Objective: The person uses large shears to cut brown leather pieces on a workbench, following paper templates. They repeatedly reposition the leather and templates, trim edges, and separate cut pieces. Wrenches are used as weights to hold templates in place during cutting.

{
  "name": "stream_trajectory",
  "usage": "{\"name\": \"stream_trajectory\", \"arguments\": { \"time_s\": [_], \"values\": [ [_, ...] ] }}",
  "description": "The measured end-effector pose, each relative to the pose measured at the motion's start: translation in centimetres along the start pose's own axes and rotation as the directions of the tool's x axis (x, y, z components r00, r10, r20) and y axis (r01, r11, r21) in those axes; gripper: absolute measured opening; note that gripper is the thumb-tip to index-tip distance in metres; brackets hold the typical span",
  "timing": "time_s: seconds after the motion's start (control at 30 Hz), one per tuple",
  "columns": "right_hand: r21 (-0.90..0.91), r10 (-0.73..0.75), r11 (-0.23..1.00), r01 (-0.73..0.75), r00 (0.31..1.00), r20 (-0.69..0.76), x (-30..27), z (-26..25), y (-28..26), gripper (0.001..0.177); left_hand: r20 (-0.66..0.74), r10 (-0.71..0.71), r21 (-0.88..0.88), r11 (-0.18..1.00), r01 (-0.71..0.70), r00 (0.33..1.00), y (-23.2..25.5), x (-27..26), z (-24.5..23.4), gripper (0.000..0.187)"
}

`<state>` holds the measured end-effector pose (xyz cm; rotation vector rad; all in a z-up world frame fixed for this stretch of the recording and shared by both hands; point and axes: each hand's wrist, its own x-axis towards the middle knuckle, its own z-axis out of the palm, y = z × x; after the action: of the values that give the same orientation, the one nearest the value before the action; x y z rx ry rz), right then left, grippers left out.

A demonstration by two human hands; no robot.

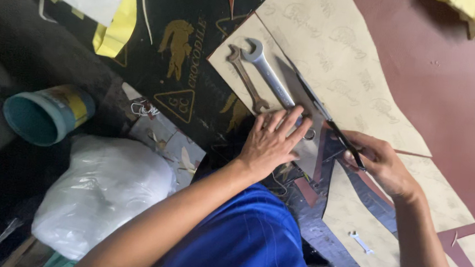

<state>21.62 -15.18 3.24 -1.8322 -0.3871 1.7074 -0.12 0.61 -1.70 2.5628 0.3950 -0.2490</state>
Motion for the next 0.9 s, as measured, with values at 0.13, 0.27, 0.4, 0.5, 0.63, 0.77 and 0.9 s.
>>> {"name": "stream_trajectory", "arguments": {
  "time_s": [0.13,0.27,0.4,0.5,0.63,0.77,0.9],
  "values": [
    [0.068,-0.019,0.998,0.017,0.999,0.03,0.1,0.6,-2.0,0.051,-0.012,0.01,-0.013,1.0,-0.01,1.0,-0.4,0.3,-0.2,0.102],
    [0.052,-0.001,0.999,0.0,1.0,0.024,0.4,0.7,-2.1,0.051,-0.023,0.016,-0.006,1.0,-0.017,1.0,-0.6,0.2,-0.1,0.101],
    [0.092,0.007,0.996,-0.007,1.0,0.001,1.7,0.8,-1.8,0.05,-0.026,0.021,-0.008,1.0,-0.021,0.999,-0.7,0.4,0.0,0.101],
    [0.067,0.01,0.998,-0.009,1.0,-0.01,2.8,0.9,-1.6,0.05,-0.021,0.022,0.008,1.0,-0.021,1.0,-0.7,0.4,-0.2,0.099],
    [0.065,0.007,0.998,-0.006,1.0,-0.011,3.0,0.5,-2.0,0.049,-0.04,0.019,0.009,1.0,-0.019,0.999,-0.7,0.3,-0.6,0.097],
    [0.064,0.019,0.998,-0.019,1.0,-0.011,3.2,0.5,-2.7,0.048,-0.016,0.035,0.012,0.999,-0.035,0.999,-1.1,0.7,-0.1,0.098],
    [0.063,-0.049,0.997,0.048,0.999,0.023,4.5,0.8,-3.7,0.05,-0.009,0.028,0.005,1.0,-0.028,1.0,-0.9,0.7,0.1,0.095]
  ]
}}
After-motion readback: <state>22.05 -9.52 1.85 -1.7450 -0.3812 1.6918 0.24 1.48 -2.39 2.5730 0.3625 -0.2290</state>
